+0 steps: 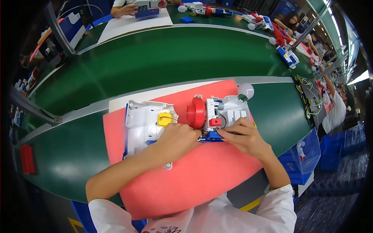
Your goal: Manually assemble the internal electrical components and plastic housing of a spherical lamp toy on a production line.
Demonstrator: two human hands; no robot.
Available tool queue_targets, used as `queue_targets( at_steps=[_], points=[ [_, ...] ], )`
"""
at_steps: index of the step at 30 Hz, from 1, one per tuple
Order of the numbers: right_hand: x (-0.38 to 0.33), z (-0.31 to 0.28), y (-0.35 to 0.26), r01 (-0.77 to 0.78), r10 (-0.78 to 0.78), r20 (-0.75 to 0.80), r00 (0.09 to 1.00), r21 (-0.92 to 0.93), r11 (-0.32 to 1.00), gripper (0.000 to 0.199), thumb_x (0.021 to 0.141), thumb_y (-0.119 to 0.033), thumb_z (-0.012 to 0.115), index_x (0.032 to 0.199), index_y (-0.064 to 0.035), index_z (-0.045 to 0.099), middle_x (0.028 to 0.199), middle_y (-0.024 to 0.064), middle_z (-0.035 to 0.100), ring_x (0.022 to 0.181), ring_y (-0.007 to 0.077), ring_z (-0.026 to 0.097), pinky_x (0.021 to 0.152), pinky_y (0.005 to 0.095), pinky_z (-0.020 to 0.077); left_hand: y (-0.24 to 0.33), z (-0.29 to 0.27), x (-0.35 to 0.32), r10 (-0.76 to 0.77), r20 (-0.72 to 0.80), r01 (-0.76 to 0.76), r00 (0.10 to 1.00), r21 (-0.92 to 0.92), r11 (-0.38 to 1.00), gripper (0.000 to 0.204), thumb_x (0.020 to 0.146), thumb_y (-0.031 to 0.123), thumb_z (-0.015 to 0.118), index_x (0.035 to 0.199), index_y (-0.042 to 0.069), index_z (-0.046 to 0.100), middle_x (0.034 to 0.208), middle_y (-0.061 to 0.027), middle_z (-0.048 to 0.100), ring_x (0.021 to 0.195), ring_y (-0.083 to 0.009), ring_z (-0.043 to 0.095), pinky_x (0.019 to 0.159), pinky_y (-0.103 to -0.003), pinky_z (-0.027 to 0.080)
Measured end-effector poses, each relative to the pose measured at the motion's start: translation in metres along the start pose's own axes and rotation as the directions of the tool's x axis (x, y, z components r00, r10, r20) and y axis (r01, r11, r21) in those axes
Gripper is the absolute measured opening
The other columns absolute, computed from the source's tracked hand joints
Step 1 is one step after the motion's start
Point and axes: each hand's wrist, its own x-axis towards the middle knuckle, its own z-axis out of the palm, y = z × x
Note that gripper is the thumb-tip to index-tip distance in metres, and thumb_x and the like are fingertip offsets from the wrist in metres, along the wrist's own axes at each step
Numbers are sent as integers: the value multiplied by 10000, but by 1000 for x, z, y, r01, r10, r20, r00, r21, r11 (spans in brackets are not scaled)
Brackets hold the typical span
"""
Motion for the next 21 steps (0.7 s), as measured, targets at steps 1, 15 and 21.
queue_targets(
  at_steps=[1,15,21],
  points=[
    [-2,1,2,-1,1,-4,1000,-7,1000,356,727,-44,779,1080,-59,739,899,32,679,736,193,544,637,317,449,0,-1,1,0,-3,0,1000,7,1000,241,843,315,716,847,75,699,725,-129,688,729,-300,701,636,-421,540],
    [-10,15,-1,14,-13,-154,988,7,1000,358,702,-26,805,1052,-43,732,918,58,697,698,199,563,635,319,473,-7,6,-2,1,-30,-3,1000,-67,998,223,852,273,696,877,51,714,780,-124,698,734,-317,682,632,-432,532],
    [-12,17,-8,-63,58,-144,988,-29,998,393,684,-10,802,1068,-44,724,941,51,697,724,207,564,628,316,474,-6,4,0,13,-55,-17,998,-78,997,216,843,268,701,844,52,700,765,-126,689,726,-322,679,624,-433,528]
  ],
)
